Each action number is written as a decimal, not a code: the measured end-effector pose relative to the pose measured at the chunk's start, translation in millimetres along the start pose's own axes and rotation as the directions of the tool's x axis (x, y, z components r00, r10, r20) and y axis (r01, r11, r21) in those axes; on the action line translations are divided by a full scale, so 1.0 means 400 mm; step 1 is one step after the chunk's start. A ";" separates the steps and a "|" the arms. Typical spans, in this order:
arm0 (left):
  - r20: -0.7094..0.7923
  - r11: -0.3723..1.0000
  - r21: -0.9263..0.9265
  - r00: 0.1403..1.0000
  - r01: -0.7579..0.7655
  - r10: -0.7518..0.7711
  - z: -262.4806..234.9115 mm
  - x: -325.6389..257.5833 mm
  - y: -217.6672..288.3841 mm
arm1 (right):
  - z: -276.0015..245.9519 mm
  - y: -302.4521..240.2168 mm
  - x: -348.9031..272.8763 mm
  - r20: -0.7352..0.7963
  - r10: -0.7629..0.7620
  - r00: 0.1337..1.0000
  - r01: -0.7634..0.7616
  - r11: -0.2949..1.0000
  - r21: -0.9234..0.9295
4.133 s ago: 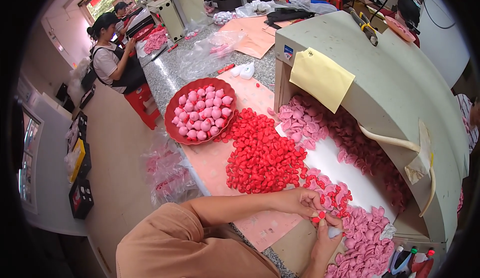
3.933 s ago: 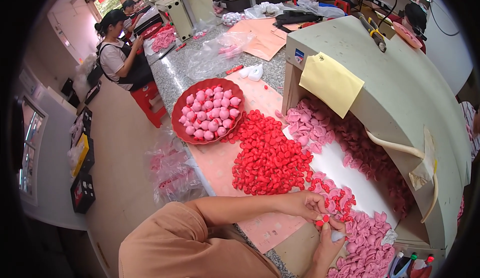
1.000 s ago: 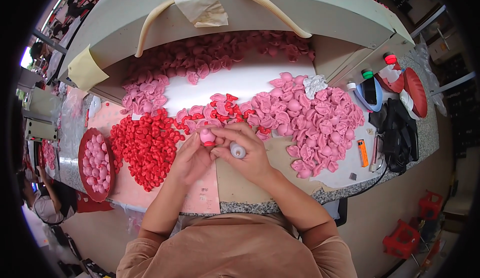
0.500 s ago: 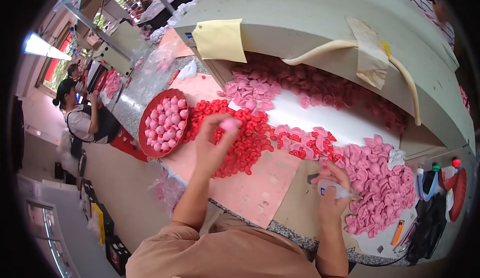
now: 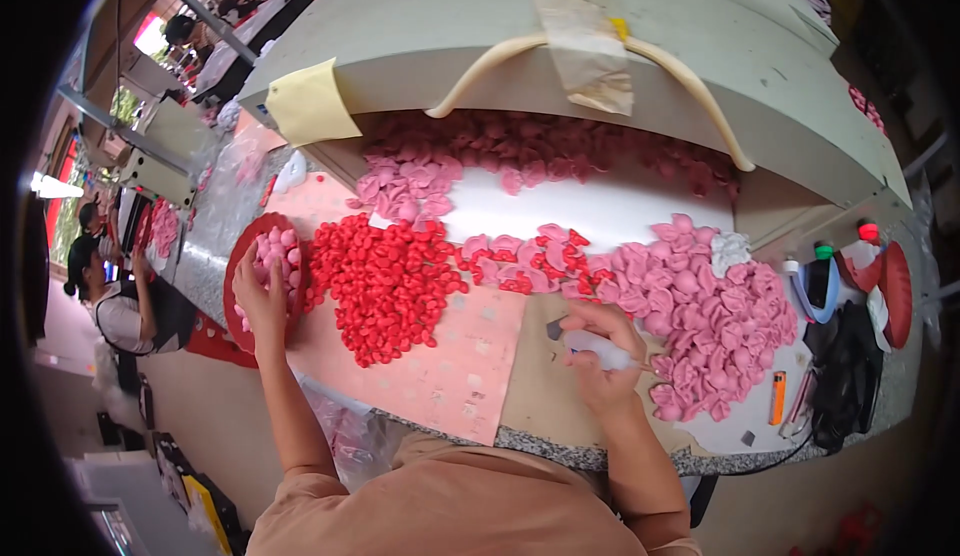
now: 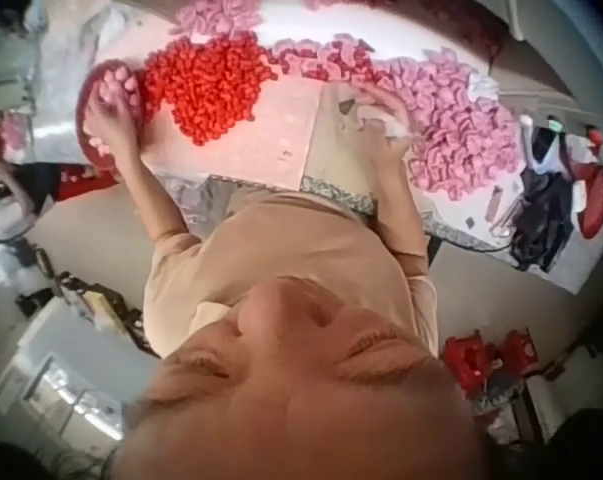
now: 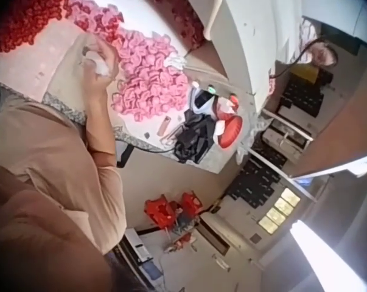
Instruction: Manually gluing small red and pink plastic components together on an assembly line.
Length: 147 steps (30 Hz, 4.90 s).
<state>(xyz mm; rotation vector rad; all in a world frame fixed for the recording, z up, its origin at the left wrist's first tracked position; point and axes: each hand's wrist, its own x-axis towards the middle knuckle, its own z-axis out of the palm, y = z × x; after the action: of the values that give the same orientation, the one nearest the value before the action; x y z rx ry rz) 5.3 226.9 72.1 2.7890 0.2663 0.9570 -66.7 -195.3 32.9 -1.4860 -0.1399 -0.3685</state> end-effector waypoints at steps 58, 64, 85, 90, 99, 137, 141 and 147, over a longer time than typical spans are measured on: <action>0.583 -0.576 -0.173 0.554 0.799 0.594 0.101 -0.182 0.584 | 0.026 -0.055 0.039 0.096 0.487 0.868 -0.481 0.873 -0.077; 0.628 -0.579 0.067 0.416 0.813 0.658 0.124 -0.237 0.540 | 0.004 -0.066 0.049 0.021 0.313 0.949 -0.311 0.948 -0.064; 0.731 -0.451 0.135 0.219 0.882 0.646 0.134 -0.269 0.578 | -0.049 -0.036 0.043 -0.103 -0.231 0.968 0.181 0.917 -0.356; 0.772 -0.433 0.124 0.188 0.893 0.607 0.125 -0.260 0.592 | -0.047 -0.031 0.046 -0.070 -0.235 0.970 0.186 0.891 -0.414; 0.749 -0.427 0.140 0.187 0.893 0.636 0.130 -0.268 0.584 | -0.046 -0.025 0.045 -0.048 -0.243 0.969 0.201 0.885 -0.420; 0.800 -0.384 0.118 0.141 0.916 0.583 0.132 -0.267 0.593 | -0.048 -0.025 0.051 0.028 -0.286 0.958 0.261 0.826 -0.500; 0.771 -0.386 0.136 0.148 0.912 0.620 0.132 -0.265 0.590 | -0.047 -0.028 0.051 0.023 -0.300 0.954 0.272 0.824 -0.496; 0.777 -0.390 0.145 0.139 0.909 0.613 0.131 -0.265 0.591 | -0.046 -0.031 0.053 0.019 -0.308 0.951 0.276 0.821 -0.500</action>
<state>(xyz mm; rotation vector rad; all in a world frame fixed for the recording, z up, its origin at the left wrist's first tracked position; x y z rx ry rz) -18.7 -31.6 22.8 0.4987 0.2272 -0.8321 -53.5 -217.3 49.5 -1.9700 -0.2380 -0.7437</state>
